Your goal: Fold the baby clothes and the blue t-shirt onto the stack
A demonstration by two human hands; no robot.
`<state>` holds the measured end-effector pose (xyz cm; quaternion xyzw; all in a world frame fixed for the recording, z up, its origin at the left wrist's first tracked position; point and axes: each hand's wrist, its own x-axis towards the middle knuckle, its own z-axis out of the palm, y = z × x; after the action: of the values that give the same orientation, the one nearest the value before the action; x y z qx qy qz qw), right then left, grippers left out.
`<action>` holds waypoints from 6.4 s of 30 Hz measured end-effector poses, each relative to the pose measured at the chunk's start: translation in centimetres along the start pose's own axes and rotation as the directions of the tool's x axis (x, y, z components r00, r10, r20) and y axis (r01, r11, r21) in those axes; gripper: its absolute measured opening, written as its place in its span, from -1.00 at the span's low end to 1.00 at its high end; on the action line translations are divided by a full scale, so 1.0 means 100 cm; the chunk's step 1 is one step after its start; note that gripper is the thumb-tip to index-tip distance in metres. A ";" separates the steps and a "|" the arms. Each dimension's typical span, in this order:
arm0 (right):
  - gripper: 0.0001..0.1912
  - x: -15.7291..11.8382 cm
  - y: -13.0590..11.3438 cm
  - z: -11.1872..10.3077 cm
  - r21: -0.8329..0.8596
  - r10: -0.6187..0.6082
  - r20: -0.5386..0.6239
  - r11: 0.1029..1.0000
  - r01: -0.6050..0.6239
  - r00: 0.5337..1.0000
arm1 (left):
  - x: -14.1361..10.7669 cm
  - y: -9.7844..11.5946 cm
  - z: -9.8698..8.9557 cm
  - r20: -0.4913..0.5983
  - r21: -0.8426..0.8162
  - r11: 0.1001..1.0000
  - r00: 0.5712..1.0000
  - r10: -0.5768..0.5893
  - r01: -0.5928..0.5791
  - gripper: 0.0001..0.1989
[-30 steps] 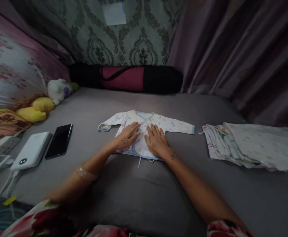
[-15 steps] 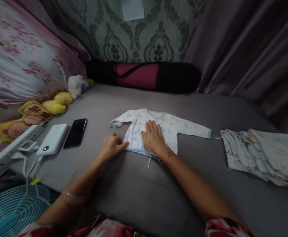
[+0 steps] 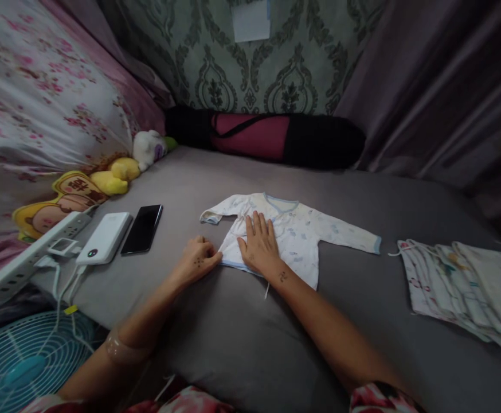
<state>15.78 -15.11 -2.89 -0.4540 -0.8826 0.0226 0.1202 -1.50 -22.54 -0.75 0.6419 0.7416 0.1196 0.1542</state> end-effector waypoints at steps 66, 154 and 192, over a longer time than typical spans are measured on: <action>-0.69 0.125 0.066 0.022 0.091 0.438 -0.127 0.899 -0.429 0.890 | 0.152 -0.060 -0.027 -0.237 0.054 0.940 0.919 -0.316 0.337 -0.71; -0.34 -0.060 0.027 -0.017 0.080 0.097 0.120 0.991 -0.107 0.988 | 0.084 0.078 0.023 0.003 -0.161 0.747 0.757 0.653 -0.645 -0.50; -0.63 -0.012 0.134 -0.046 0.041 0.419 -0.057 0.908 -0.417 0.906 | 0.087 0.130 0.072 -0.104 0.275 0.776 0.785 0.611 -0.568 -0.59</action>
<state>28.19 -8.55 -0.70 -0.6311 -0.7602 0.0457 0.1473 12.06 -12.15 -3.20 0.8415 0.5216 0.1355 -0.0364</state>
